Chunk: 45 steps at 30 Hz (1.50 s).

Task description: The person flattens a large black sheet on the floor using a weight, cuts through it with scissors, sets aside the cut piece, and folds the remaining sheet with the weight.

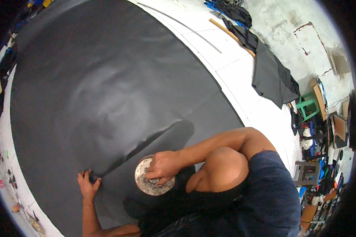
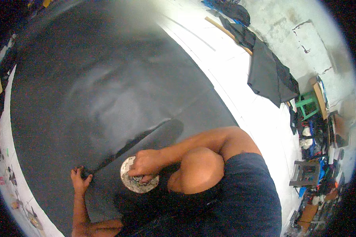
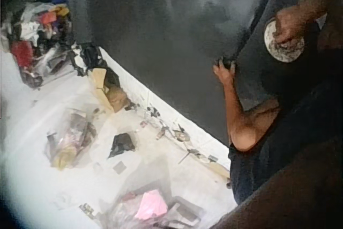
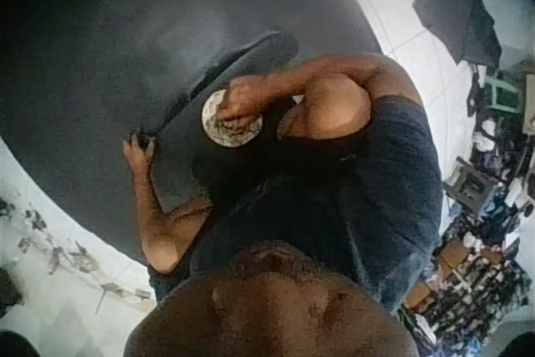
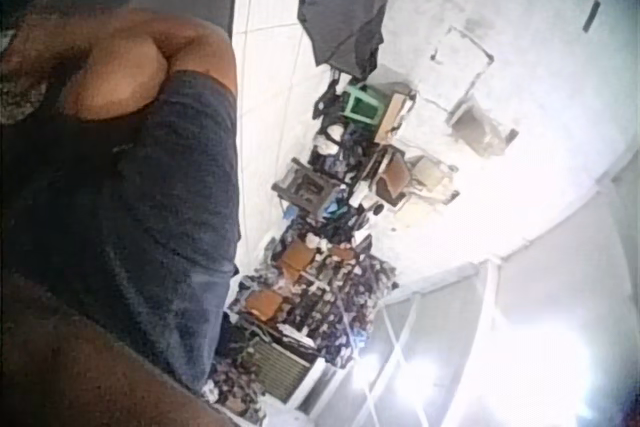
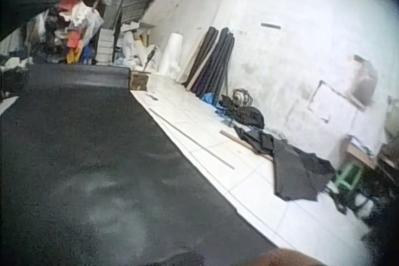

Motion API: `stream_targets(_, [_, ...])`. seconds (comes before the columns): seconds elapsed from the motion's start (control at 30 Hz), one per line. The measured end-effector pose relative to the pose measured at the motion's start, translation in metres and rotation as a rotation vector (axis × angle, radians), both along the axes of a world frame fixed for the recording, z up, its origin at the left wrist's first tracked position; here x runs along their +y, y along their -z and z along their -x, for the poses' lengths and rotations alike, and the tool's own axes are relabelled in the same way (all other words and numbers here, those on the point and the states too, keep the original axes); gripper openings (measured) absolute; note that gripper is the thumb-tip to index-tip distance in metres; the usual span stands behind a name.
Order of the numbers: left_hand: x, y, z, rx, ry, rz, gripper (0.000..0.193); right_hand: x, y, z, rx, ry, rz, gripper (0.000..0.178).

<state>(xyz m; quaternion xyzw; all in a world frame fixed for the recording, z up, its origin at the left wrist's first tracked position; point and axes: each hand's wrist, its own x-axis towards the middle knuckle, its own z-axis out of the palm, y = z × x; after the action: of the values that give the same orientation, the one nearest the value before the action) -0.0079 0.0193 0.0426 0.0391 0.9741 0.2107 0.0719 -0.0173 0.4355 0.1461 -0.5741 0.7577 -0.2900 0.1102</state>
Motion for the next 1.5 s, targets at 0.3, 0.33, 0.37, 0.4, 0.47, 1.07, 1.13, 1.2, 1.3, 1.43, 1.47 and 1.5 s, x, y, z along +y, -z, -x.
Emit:
stream_targets(0.3, [-0.003, -0.01, -0.002, -0.027, -0.029, 0.145, 0.07, 0.017, -0.021, 0.022, -0.028, 0.529, 0.104, 0.03])
stream_targets(0.33, [0.017, -0.018, 0.016, -0.095, -0.043, 0.098, 0.075, 0.029, -0.021, 0.033, -0.03, 0.622, 0.094, 0.03])
stream_targets(0.37, [0.026, -0.028, 0.023, -0.166, -0.058, 0.059, 0.08, 0.03, -0.028, 0.042, -0.02, 0.688, 0.098, 0.029])
stream_targets(0.4, [0.016, -0.031, 0.022, -0.189, -0.088, 0.093, 0.08, 0.024, -0.034, 0.057, -0.008, 0.746, 0.116, 0.028])
stream_targets(0.47, [0.002, -0.025, 0.023, -0.202, -0.068, 0.129, 0.084, 0.016, -0.025, 0.085, 0.049, 0.737, 0.16, 0.027])
stream_targets(1.07, [0.008, -0.081, 0.048, -0.621, 0.033, 0.375, 0.074, 0.021, -0.049, 0.151, -0.417, 0.804, -0.396, 0.045])
stream_targets(1.13, [0.035, -0.111, 0.089, -0.711, 0.0, 0.358, 0.07, 0.034, -0.065, 0.138, -0.462, 0.75, -0.171, 0.061])
stream_targets(1.2, [0.078, -0.161, 0.108, -0.735, -0.116, 0.171, 0.063, 0.052, -0.1, 0.107, -0.487, 0.856, -0.242, 0.065])
stream_targets(1.3, [0.166, -0.271, 0.132, -0.662, -0.113, -0.35, 0.055, 0.084, -0.172, 0.046, -0.791, 1.221, -0.225, 0.066])
stream_targets(1.43, [0.253, -0.411, 0.109, -0.676, 0.187, -0.492, 0.053, 0.161, -0.277, -0.088, -0.936, 1.379, -0.673, 0.053])
stream_targets(1.47, [0.264, -0.436, 0.1, -0.653, 0.278, -0.453, 0.053, 0.18, -0.305, -0.125, -0.923, 1.546, -0.564, 0.051])
stream_targets(1.5, [0.269, -0.469, 0.099, -0.737, 0.303, -0.434, 0.053, 0.193, -0.331, -0.159, -0.916, 1.639, -0.582, 0.05])
